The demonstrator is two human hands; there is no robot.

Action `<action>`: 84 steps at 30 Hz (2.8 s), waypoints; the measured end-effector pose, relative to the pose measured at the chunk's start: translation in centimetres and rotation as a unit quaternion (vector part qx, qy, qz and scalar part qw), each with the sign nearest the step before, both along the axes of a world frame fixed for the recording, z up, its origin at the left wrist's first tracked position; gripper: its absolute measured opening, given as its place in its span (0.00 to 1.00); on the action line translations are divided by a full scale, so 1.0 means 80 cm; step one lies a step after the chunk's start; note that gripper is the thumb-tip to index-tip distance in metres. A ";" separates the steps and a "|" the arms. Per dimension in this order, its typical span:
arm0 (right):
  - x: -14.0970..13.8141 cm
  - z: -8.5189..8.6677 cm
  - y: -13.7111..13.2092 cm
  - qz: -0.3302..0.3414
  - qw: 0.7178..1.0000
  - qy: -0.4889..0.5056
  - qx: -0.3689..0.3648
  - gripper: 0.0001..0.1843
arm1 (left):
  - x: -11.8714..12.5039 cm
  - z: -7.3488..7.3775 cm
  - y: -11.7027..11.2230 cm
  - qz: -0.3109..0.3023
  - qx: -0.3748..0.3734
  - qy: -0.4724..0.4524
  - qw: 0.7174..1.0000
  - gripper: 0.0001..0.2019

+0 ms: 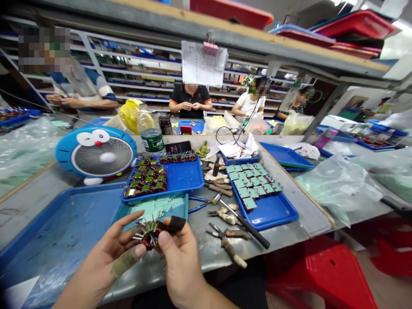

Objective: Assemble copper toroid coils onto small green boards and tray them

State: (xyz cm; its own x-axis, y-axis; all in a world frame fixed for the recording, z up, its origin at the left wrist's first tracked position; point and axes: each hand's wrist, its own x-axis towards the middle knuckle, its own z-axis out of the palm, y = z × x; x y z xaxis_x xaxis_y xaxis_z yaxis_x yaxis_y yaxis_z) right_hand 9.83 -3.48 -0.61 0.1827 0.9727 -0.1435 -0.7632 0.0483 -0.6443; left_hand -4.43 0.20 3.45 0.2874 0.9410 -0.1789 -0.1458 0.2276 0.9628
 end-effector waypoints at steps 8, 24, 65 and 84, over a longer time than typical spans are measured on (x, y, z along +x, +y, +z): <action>-0.005 0.002 -0.006 0.005 0.998 -0.063 0.019 0.24 | -0.011 0.005 0.004 0.016 0.015 0.011 1.000 0.38; -0.010 0.013 -0.009 0.043 0.997 -0.025 0.057 0.24 | -0.049 -0.035 -0.005 0.010 0.141 0.093 0.986 0.27; 0.009 0.037 -0.010 0.174 0.976 -0.107 -0.071 0.22 | -0.035 -0.007 -0.015 -0.132 0.309 0.284 0.898 0.20; 0.030 0.029 -0.020 0.197 0.965 -0.170 0.024 0.24 | -0.030 0.004 -0.014 -0.124 0.295 0.267 0.909 0.18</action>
State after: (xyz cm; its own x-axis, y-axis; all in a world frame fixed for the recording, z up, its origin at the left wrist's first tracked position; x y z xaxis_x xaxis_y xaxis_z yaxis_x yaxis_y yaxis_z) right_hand 12.22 -5.04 1.67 -0.1747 0.9802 -0.0930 -0.4741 -0.1665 -0.8646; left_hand -6.85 -0.89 3.74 0.5239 0.8366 0.1599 0.3640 -0.3896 0.8460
